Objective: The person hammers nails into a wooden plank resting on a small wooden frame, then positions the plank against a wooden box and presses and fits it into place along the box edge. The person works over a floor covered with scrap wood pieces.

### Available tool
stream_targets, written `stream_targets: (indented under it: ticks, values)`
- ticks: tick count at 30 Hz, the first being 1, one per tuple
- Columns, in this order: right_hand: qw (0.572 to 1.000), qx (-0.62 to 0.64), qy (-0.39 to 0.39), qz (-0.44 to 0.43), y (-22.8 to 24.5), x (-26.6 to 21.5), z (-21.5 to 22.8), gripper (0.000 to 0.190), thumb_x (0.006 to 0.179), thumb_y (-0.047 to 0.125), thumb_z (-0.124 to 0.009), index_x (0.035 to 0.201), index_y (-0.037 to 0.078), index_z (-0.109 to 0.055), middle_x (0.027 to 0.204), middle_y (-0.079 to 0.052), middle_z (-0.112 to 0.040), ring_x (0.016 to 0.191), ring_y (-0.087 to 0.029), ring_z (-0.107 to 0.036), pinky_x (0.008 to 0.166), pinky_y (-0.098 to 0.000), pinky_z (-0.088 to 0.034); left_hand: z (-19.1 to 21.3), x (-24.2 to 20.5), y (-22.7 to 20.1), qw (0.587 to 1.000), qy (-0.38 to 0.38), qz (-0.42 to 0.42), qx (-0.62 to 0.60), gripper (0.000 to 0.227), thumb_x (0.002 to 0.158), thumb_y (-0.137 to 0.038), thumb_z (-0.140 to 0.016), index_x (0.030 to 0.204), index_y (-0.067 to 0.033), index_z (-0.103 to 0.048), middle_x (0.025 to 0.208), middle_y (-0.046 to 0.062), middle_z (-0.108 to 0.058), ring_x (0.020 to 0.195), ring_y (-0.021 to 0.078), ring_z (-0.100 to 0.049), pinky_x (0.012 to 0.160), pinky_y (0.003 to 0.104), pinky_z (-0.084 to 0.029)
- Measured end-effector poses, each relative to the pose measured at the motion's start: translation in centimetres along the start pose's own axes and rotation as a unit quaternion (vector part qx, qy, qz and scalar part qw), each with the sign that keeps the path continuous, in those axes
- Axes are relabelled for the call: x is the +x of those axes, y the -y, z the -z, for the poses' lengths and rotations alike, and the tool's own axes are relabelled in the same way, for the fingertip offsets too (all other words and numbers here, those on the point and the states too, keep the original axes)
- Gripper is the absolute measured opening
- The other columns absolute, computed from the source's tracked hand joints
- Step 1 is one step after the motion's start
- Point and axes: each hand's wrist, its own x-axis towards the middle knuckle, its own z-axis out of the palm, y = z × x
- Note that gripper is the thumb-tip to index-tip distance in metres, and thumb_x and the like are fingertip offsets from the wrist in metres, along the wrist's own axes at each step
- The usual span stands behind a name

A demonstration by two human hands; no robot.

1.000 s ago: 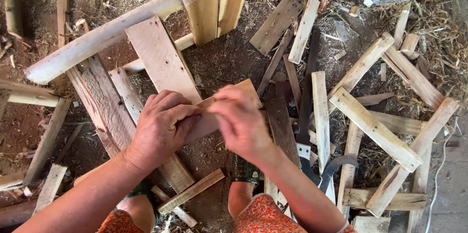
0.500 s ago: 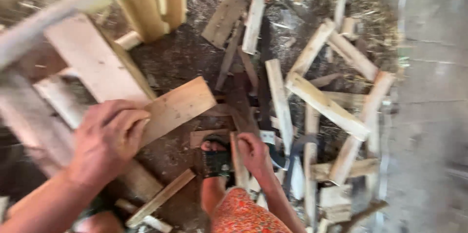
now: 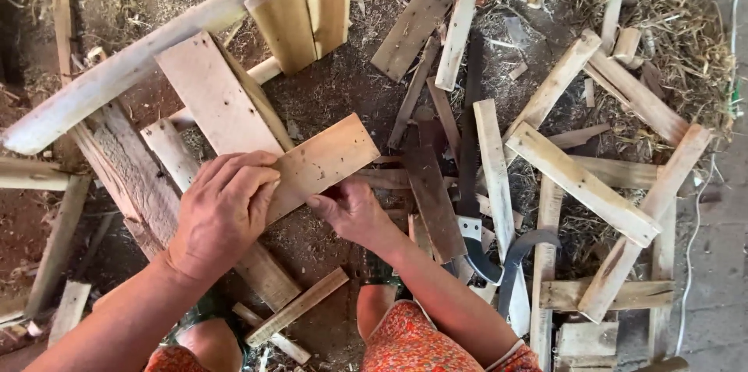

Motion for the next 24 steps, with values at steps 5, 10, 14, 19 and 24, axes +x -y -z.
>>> stream_targets:
  ticks: [5,10,14,19,24]
  values:
    - [0.998,0.065,0.017,-0.014,-2.8,-0.9,-0.2,0.030,0.090,0.019,-0.062,0.109,-0.004,-0.062,0.081,-0.014,-0.065,0.072,-0.013,-0.054,0.061,-0.0326,-0.048,-0.2,-0.6,0.0,0.999,0.020,0.024,0.013,0.010,0.090,-0.015,-0.058,0.083,-0.0107,-0.063,0.093,0.009,-0.065,0.090,0.0248,-0.065,0.077,0.033,-0.049]
    - [0.995,0.099,0.027,-0.019,-2.6,-0.9,-0.2,0.035,0.090,0.019,-0.061,0.115,-0.005,-0.059,0.092,-0.019,-0.066,0.081,-0.018,-0.058,0.070,-0.0385,-0.052,-0.2,-0.6,-0.2,1.000,0.010,0.022,0.015,0.011,0.090,-0.015,-0.058,0.082,-0.0108,-0.063,0.092,0.009,-0.066,0.091,0.0250,-0.065,0.078,0.034,-0.049]
    - [0.994,0.107,0.023,-0.023,-1.9,-1.0,-0.3,0.035,0.090,0.018,-0.060,0.118,-0.004,-0.057,0.098,-0.022,-0.064,0.088,-0.025,-0.061,0.078,-0.0437,-0.051,-0.2,-0.4,-0.1,1.000,0.002,0.007,0.010,0.008,0.088,-0.015,-0.059,0.082,-0.0113,-0.063,0.094,0.008,-0.064,0.092,0.0263,-0.065,0.078,0.035,-0.049]
    - [0.990,0.133,0.000,-0.035,-1.6,-1.3,-0.8,0.034,0.090,0.013,-0.060,0.119,-0.004,-0.055,0.107,-0.021,-0.063,0.099,-0.024,-0.058,0.086,-0.0446,-0.049,-0.6,-0.7,-0.2,1.000,0.001,0.006,0.015,0.008,0.088,-0.015,-0.060,0.081,-0.0108,-0.063,0.094,0.009,-0.064,0.090,0.0274,-0.065,0.076,0.035,-0.049]
    - [0.990,0.130,0.002,-0.062,-3.0,-1.6,-0.5,0.037,0.090,0.016,-0.063,0.119,-0.004,-0.056,0.107,-0.022,-0.063,0.100,-0.025,-0.058,0.086,-0.0457,-0.049,-0.6,-0.6,-0.2,1.000,0.007,0.007,0.016,0.006,0.086,-0.013,-0.061,0.081,-0.0105,-0.063,0.093,0.009,-0.064,0.089,0.0271,-0.065,0.076,0.035,-0.049]
